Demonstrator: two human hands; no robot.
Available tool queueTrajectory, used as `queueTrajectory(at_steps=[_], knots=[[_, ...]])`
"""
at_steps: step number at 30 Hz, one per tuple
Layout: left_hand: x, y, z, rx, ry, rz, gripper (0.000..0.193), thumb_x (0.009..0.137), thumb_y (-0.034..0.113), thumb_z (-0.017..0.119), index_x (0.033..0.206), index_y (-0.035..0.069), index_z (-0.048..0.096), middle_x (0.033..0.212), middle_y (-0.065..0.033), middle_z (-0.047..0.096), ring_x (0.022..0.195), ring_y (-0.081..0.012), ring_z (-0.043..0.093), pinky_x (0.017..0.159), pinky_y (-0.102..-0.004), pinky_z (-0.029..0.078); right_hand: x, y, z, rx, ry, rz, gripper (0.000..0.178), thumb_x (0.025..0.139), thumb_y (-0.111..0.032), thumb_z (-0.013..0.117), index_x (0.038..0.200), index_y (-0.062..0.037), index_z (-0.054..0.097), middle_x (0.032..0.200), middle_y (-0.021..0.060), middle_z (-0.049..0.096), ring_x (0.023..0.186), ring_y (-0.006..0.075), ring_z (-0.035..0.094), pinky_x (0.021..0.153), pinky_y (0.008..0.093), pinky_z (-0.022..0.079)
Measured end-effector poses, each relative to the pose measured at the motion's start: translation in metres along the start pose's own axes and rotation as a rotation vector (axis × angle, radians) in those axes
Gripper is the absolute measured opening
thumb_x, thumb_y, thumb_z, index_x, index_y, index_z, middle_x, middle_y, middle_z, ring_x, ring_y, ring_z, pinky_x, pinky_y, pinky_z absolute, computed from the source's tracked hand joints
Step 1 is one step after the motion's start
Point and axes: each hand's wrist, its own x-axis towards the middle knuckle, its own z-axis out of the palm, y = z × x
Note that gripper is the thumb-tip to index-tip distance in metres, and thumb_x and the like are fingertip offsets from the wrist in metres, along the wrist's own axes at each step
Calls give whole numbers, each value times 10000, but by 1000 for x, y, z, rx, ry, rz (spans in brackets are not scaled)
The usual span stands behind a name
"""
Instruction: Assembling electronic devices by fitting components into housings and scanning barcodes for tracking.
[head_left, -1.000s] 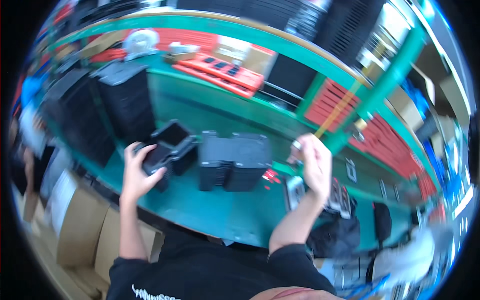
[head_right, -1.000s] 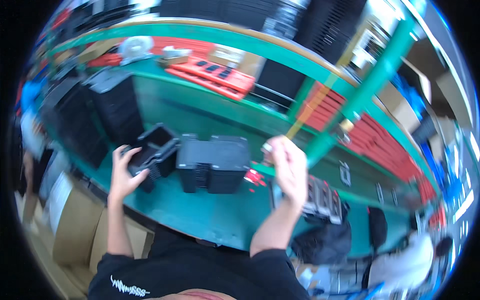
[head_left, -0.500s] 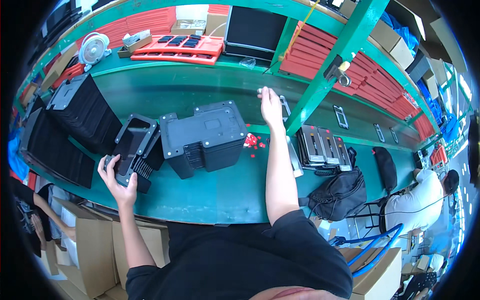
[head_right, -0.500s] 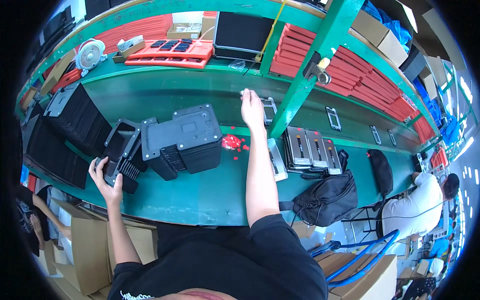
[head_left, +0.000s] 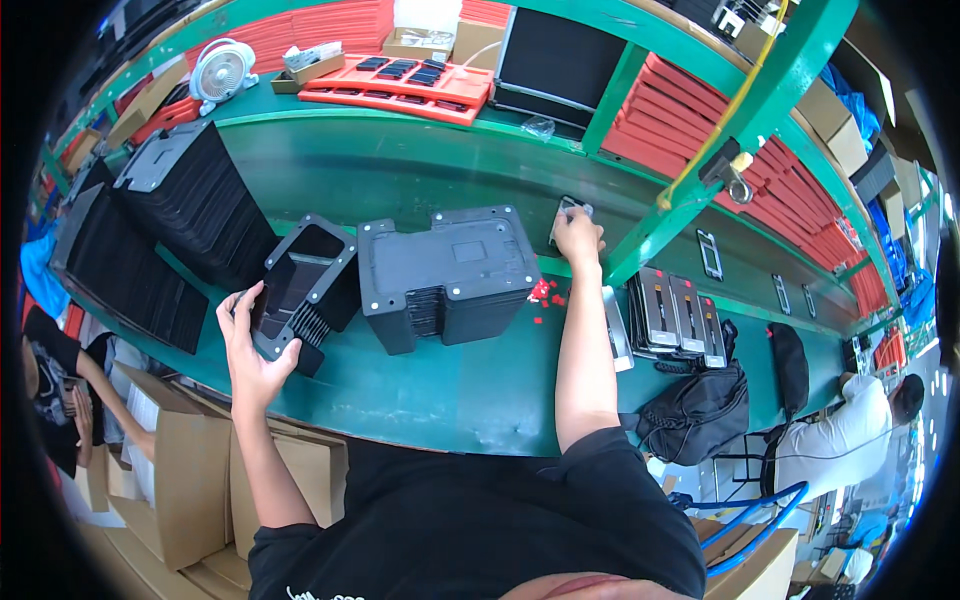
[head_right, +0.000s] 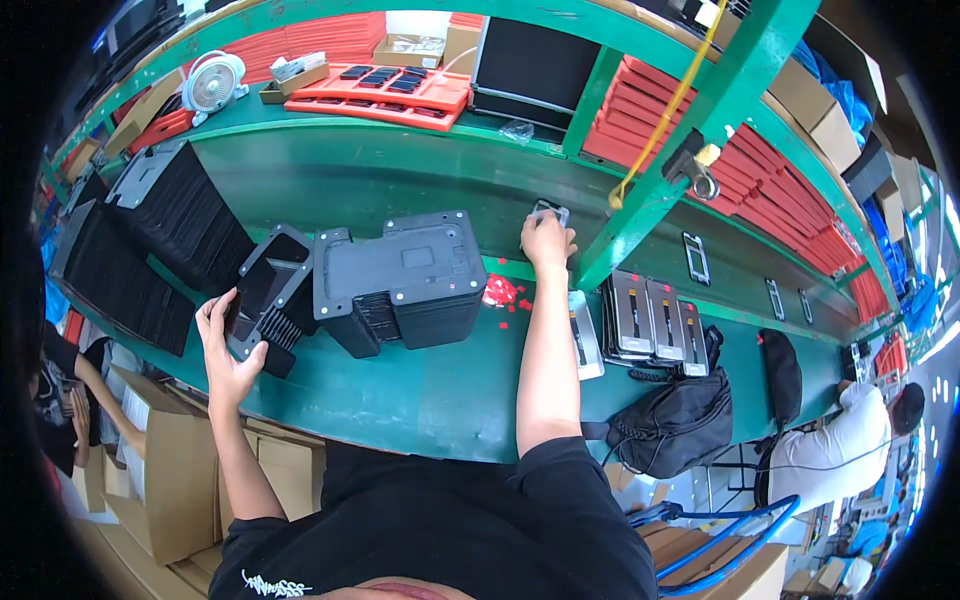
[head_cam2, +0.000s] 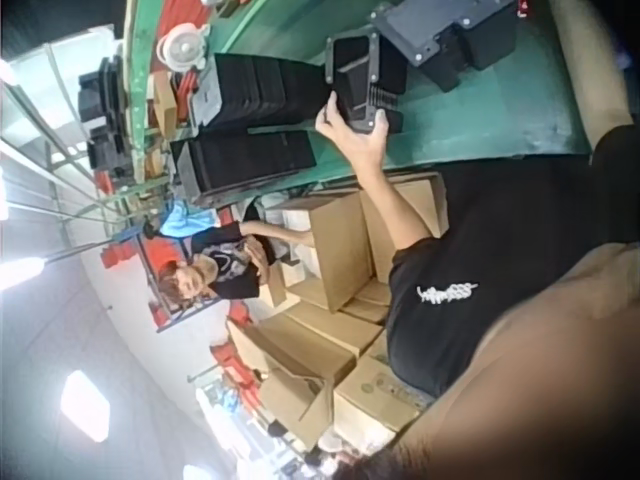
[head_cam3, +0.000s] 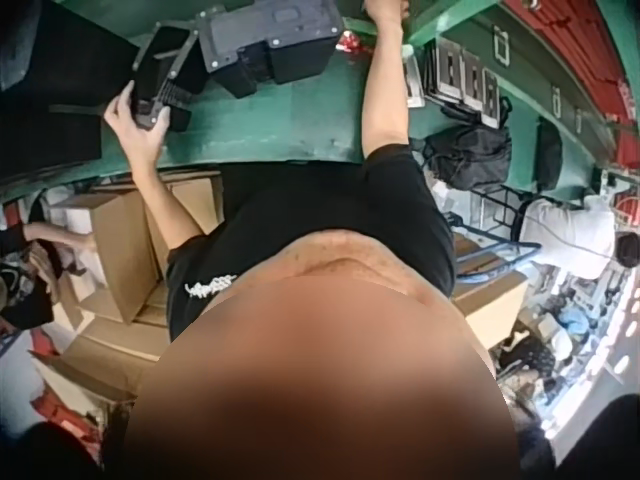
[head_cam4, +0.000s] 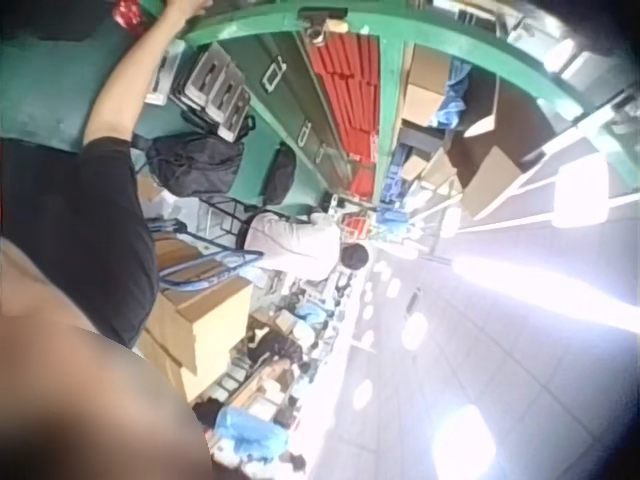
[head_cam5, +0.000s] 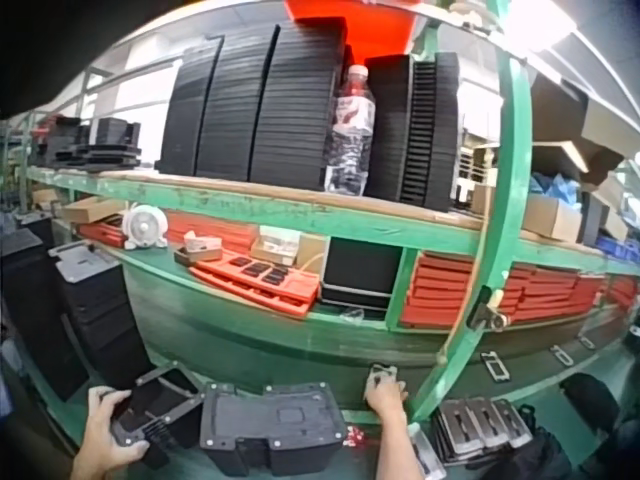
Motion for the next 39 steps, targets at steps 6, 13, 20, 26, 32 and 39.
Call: queueTrajectory(at_steps=[6, 13, 20, 26, 32, 39], knots=[[3, 3, -7, 68, -61, 5, 871, 647, 389, 807, 1413, 57, 556, 1321, -203, 442, 1279, -369, 496, 1109, -458, 428, 6, -15, 17, -117, 19, -258, 367, 932, -339, 627, 1223, -134, 715, 1276, 147, 679, 1245, 417, 538, 1028, 583, 419], [2, 12, -6, 62, -63, -62, 864, 597, 258, 836, 1400, 92, 566, 1343, -214, 424, 1273, -397, 492, 1091, -454, 445, 59, 21, 28, -218, 90, -212, 265, 880, -217, 656, 1113, -201, 782, 1250, 27, 711, 1182, 359, 561, 1008, 513, 403], [0, 13, -7, 21, -52, -104, 864, 587, 231, 838, 1397, 96, 568, 1334, -211, 423, 1266, -393, 495, 1091, -448, 452, 48, 17, 10, -128, 138, -32, 255, 851, -254, 701, 1076, -181, 795, 1136, 84, 760, 1188, 360, 572, 1018, 503, 398], [1, 12, -6, 45, -69, -89, 859, 600, 261, 804, 1405, 92, 556, 1304, -195, 421, 1253, -376, 493, 1104, -446, 436, 56, 24, -12, 13, 66, 39, 253, 859, -341, 758, 961, -112, 795, 1042, 131, 771, 981, 288, 681, 858, 455, 497], [9, 41, -23, 117, -119, -139, 881, 647, 335, 889, 1432, 117, 554, 1422, -261, 419, 1366, -453, 435, 1133, -506, 414, -56, -85, -138, 596, -68, -378, 344, 875, -334, 804, 835, -2, 727, 700, -7, 661, 613, 79, 540, 562, 287, 420], [29, 111, 8, 102, -119, 278, 856, 720, 533, 870, 1424, 129, 597, 1558, -279, 378, 1476, -539, 291, 1197, -585, 313, -177, -137, -153, 44, 216, -634, 310, 843, -349, 794, 847, -42, 755, 703, 88, 701, 682, 286, 631, 670, 426, 476]])
